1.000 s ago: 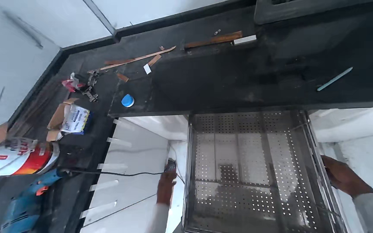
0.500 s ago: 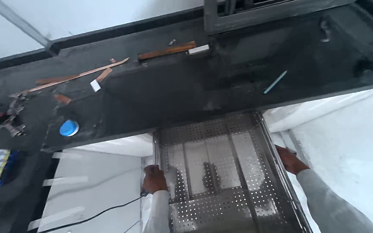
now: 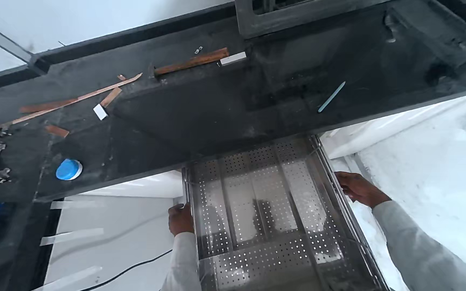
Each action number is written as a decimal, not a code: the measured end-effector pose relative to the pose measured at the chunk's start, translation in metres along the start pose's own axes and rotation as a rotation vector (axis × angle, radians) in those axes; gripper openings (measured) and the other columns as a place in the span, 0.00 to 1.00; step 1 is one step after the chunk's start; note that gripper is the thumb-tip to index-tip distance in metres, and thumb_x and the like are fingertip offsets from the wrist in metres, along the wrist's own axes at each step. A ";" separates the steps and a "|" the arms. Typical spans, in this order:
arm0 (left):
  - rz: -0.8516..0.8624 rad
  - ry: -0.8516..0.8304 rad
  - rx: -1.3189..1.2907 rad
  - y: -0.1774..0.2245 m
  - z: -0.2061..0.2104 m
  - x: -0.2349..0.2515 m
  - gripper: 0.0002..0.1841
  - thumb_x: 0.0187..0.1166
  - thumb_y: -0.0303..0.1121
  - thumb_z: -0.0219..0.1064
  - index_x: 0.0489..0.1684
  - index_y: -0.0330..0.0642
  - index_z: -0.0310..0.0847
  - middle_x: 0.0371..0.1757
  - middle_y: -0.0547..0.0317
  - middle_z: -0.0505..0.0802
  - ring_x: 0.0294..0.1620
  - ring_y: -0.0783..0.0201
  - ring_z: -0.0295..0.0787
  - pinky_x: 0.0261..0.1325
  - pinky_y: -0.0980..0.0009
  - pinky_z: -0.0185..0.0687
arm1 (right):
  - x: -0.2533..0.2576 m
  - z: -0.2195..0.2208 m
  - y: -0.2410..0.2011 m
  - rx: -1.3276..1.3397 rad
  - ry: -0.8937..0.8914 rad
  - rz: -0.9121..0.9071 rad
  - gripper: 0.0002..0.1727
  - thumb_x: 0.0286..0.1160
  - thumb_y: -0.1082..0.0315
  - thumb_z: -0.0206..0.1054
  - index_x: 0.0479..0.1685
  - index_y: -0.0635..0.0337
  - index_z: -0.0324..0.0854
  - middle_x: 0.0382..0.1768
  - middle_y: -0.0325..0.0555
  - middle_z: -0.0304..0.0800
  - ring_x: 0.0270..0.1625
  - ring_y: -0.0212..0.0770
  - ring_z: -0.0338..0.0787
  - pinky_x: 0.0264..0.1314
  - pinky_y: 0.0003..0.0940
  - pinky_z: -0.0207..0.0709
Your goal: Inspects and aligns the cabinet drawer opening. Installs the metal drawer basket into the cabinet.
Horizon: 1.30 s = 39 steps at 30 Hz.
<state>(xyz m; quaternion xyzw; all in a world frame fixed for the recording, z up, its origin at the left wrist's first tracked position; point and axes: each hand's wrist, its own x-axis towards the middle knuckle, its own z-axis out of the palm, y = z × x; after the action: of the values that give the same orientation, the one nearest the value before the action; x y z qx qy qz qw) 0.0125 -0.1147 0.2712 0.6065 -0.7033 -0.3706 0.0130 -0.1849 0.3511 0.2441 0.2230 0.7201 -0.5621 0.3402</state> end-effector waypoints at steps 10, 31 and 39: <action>0.003 -0.007 -0.083 -0.005 0.002 0.002 0.19 0.87 0.32 0.65 0.68 0.27 0.78 0.57 0.32 0.90 0.59 0.42 0.86 0.66 0.44 0.76 | -0.001 -0.007 -0.006 -0.040 -0.049 0.025 0.09 0.88 0.69 0.59 0.53 0.60 0.84 0.33 0.42 0.92 0.31 0.33 0.91 0.34 0.27 0.85; 0.144 -0.085 -0.048 -0.042 -0.010 -0.022 0.21 0.88 0.29 0.61 0.75 0.27 0.71 0.56 0.33 0.89 0.57 0.44 0.87 0.66 0.47 0.79 | -0.028 0.016 -0.010 -0.464 0.071 0.021 0.08 0.84 0.78 0.58 0.54 0.69 0.80 0.40 0.57 0.84 0.37 0.44 0.83 0.42 0.43 0.80; 0.078 -0.089 -0.160 -0.034 -0.005 -0.001 0.22 0.85 0.33 0.68 0.73 0.29 0.75 0.54 0.35 0.91 0.53 0.43 0.88 0.63 0.44 0.78 | -0.012 -0.010 -0.002 -0.307 -0.024 0.010 0.10 0.90 0.71 0.54 0.54 0.61 0.81 0.33 0.43 0.87 0.30 0.34 0.87 0.32 0.29 0.82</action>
<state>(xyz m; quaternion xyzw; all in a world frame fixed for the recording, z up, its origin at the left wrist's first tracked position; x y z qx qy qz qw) 0.0440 -0.1161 0.2571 0.5587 -0.6945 -0.4511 0.0444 -0.1806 0.3604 0.2558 0.1650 0.7925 -0.4462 0.3816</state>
